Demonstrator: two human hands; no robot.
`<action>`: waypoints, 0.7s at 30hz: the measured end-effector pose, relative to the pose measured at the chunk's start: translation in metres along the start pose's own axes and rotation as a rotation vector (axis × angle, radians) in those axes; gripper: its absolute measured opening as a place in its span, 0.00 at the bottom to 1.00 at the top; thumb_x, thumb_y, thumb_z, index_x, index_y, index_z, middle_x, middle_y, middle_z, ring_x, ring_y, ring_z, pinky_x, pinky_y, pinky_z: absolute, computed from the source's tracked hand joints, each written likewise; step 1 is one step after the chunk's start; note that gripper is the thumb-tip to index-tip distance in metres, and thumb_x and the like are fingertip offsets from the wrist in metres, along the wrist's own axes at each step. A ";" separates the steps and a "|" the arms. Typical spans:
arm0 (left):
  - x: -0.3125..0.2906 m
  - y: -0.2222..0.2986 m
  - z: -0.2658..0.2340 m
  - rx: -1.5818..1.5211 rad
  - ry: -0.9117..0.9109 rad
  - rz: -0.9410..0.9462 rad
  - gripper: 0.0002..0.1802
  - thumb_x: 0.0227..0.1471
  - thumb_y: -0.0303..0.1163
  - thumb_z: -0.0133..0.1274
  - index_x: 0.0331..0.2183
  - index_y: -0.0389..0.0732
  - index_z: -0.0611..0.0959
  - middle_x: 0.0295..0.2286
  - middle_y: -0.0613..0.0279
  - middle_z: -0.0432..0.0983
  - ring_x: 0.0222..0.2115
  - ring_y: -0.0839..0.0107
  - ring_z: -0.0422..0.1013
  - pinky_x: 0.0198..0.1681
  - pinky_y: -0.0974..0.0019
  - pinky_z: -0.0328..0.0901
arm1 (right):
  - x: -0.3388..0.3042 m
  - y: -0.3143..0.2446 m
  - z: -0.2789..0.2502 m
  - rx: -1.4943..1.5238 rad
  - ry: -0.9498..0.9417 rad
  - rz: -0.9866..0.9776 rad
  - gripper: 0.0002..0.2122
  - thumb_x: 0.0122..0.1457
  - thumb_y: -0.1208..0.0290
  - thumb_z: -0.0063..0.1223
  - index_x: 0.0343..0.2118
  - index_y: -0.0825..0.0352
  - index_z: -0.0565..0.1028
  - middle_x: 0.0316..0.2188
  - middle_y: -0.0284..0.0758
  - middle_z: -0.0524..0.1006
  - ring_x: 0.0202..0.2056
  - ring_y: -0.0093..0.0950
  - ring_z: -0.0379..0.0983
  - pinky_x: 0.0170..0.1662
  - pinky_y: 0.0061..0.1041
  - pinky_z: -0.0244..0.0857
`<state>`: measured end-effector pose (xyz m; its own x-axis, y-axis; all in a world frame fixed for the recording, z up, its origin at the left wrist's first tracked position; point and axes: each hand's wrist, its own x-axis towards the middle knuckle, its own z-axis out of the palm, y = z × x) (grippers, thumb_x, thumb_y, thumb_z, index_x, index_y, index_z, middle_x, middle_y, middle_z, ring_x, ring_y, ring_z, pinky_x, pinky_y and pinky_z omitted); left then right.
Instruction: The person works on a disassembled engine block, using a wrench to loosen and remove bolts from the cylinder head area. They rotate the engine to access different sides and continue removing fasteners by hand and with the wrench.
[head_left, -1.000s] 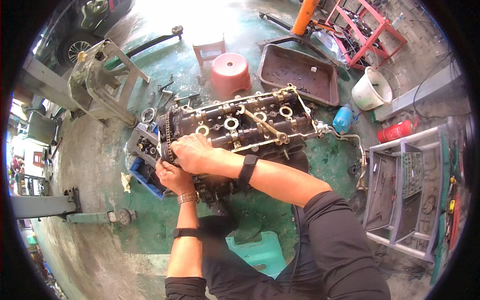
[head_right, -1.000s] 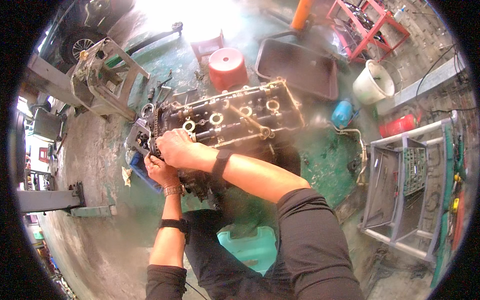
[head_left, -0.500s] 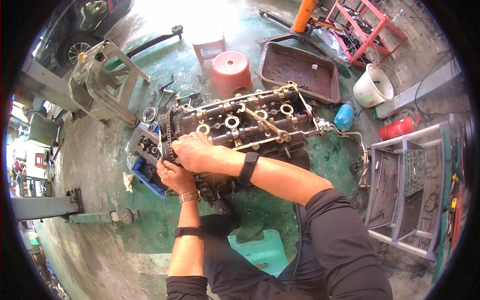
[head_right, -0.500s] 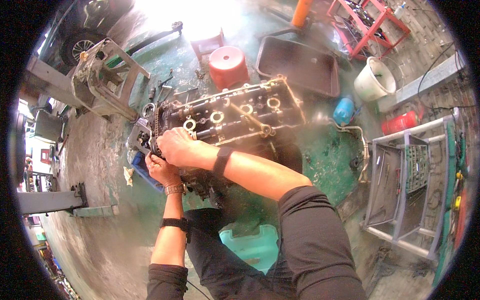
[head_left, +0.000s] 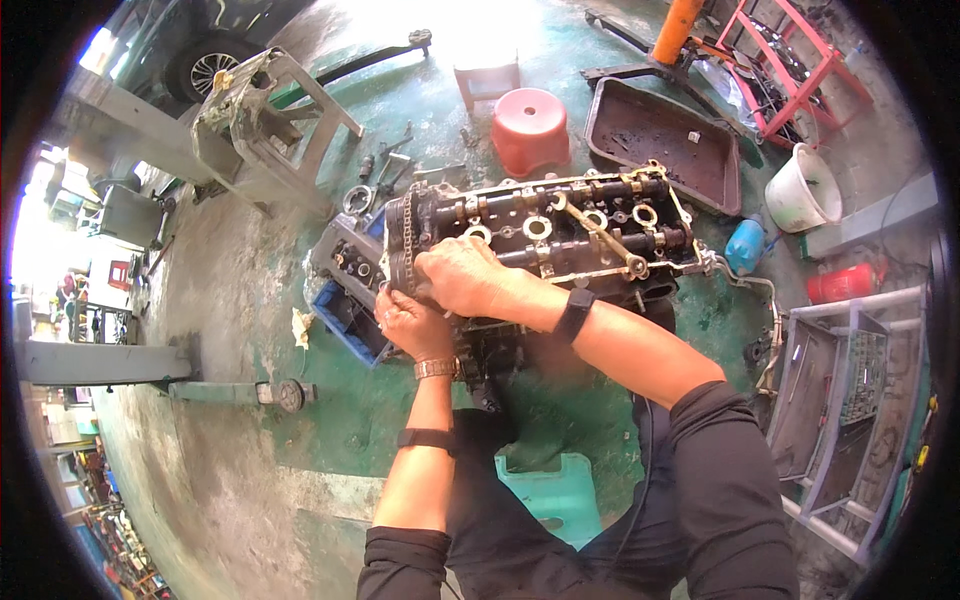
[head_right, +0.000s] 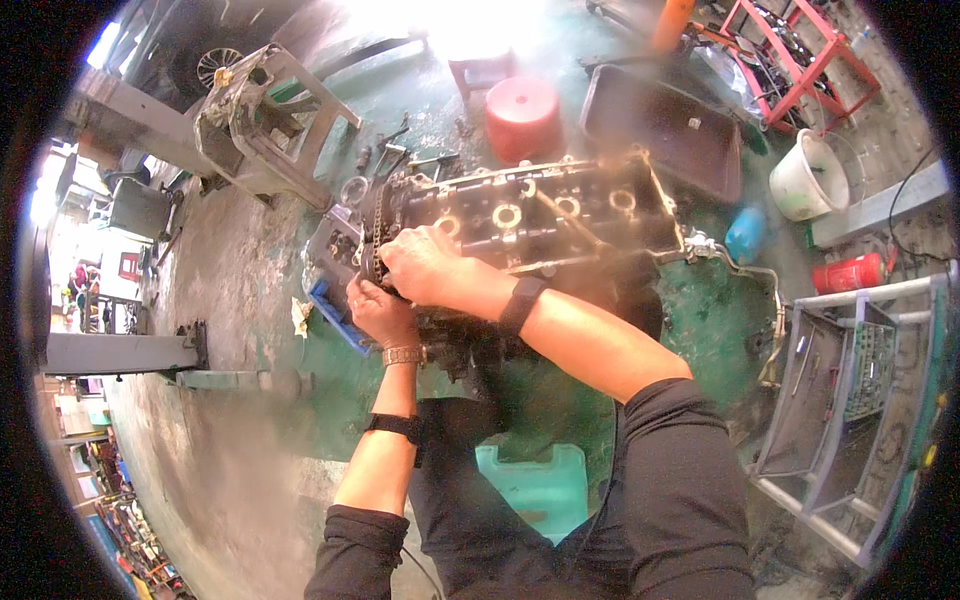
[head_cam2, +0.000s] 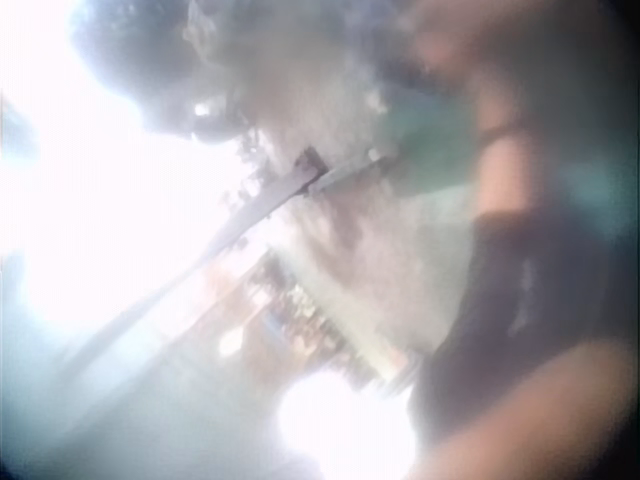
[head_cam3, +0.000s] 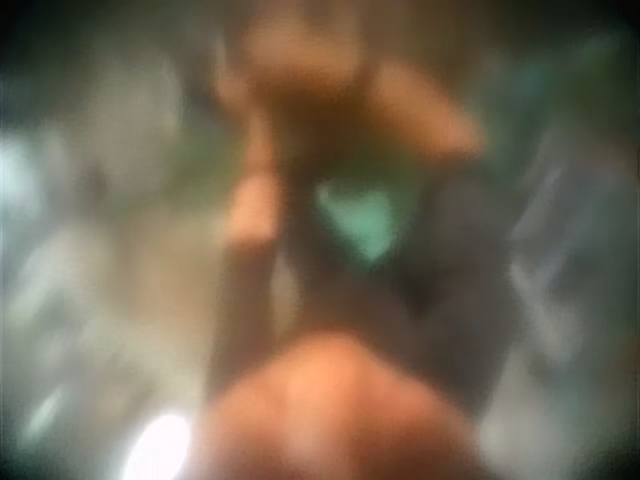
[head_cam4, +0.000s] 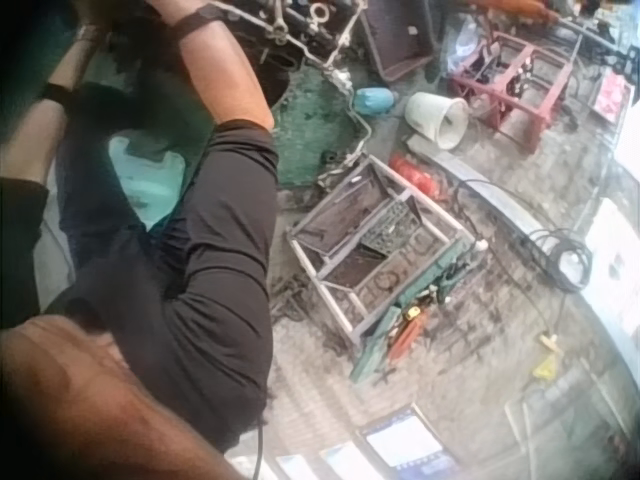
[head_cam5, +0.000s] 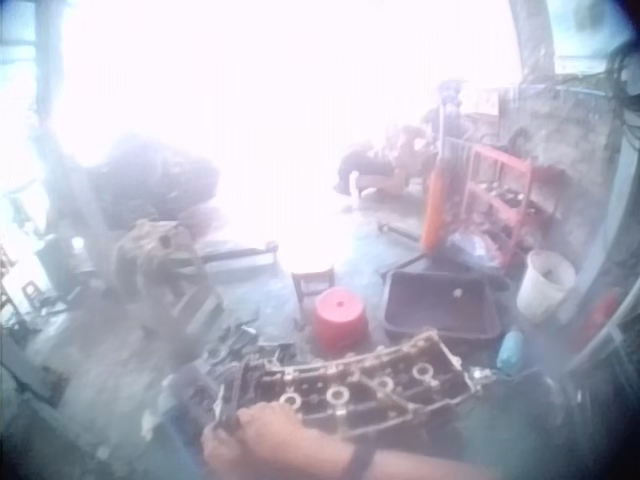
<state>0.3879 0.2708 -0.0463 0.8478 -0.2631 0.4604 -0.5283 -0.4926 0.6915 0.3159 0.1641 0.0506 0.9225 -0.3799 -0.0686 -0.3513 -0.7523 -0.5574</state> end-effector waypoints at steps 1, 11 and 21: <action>0.000 0.000 -0.001 0.010 -0.021 -0.017 0.16 0.58 0.29 0.43 0.40 0.26 0.77 0.38 0.37 0.75 0.40 0.40 0.70 0.45 0.48 0.64 | 0.000 0.000 0.001 -0.008 0.014 -0.012 0.10 0.51 0.65 0.55 0.30 0.67 0.78 0.32 0.46 0.80 0.38 0.44 0.77 0.44 0.40 0.68; 0.002 -0.004 0.005 0.052 0.075 0.111 0.15 0.58 0.31 0.42 0.39 0.30 0.78 0.35 0.41 0.76 0.37 0.44 0.71 0.41 0.50 0.65 | 0.000 0.006 0.002 -0.078 0.027 -0.029 0.12 0.51 0.62 0.57 0.31 0.66 0.79 0.32 0.44 0.79 0.39 0.43 0.76 0.44 0.40 0.68; -0.003 0.003 -0.002 -0.066 -0.185 -0.016 0.09 0.56 0.25 0.37 0.32 0.31 0.72 0.30 0.42 0.68 0.35 0.45 0.64 0.42 0.49 0.59 | 0.003 0.006 0.003 -0.164 0.007 -0.046 0.11 0.45 0.67 0.63 0.28 0.69 0.77 0.27 0.45 0.78 0.33 0.45 0.75 0.37 0.41 0.67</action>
<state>0.3840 0.2713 -0.0446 0.8465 -0.4070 0.3431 -0.5116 -0.4439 0.7357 0.3166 0.1602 0.0446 0.9371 -0.3467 -0.0401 -0.3310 -0.8466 -0.4168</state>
